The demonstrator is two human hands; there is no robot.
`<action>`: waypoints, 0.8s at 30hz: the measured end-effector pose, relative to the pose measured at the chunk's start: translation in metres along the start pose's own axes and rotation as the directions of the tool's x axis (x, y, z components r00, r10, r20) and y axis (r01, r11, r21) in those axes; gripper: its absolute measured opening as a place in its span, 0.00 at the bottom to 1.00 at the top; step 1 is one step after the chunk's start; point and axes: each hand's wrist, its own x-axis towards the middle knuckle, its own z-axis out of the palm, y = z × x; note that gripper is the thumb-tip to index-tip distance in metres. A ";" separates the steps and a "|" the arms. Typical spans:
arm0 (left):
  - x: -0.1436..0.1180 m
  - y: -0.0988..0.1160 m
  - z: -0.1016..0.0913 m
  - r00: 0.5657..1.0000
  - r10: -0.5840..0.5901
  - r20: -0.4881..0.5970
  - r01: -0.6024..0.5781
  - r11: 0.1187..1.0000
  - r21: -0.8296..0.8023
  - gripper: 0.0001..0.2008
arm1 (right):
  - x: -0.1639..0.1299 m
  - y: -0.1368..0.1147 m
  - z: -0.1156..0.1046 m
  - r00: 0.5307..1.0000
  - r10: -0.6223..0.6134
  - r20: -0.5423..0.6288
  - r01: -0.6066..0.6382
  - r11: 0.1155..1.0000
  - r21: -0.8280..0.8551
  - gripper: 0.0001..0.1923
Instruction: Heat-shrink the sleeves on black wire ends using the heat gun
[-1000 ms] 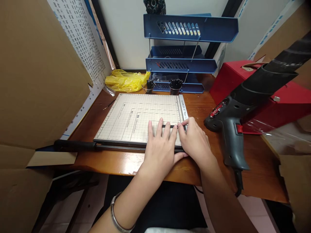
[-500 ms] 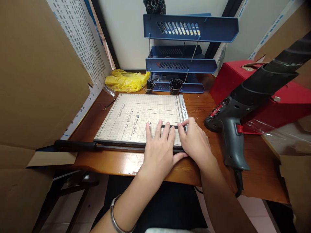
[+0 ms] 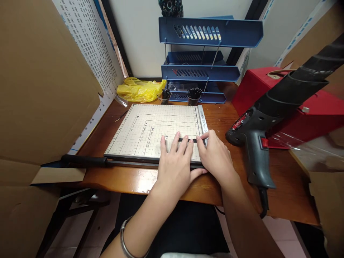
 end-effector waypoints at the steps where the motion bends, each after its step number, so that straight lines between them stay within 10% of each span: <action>1: 0.000 0.000 -0.001 1.000 0.000 0.005 0.000 1.000 0.001 0.41 | 0.000 0.000 0.000 1.000 -0.003 -0.003 0.003 1.000 -0.003 0.09; 24: -0.003 -0.002 0.004 1.000 -0.001 0.002 0.001 0.997 -0.073 0.38 | 0.000 0.003 0.003 0.999 -0.031 -0.031 0.033 0.997 0.072 0.08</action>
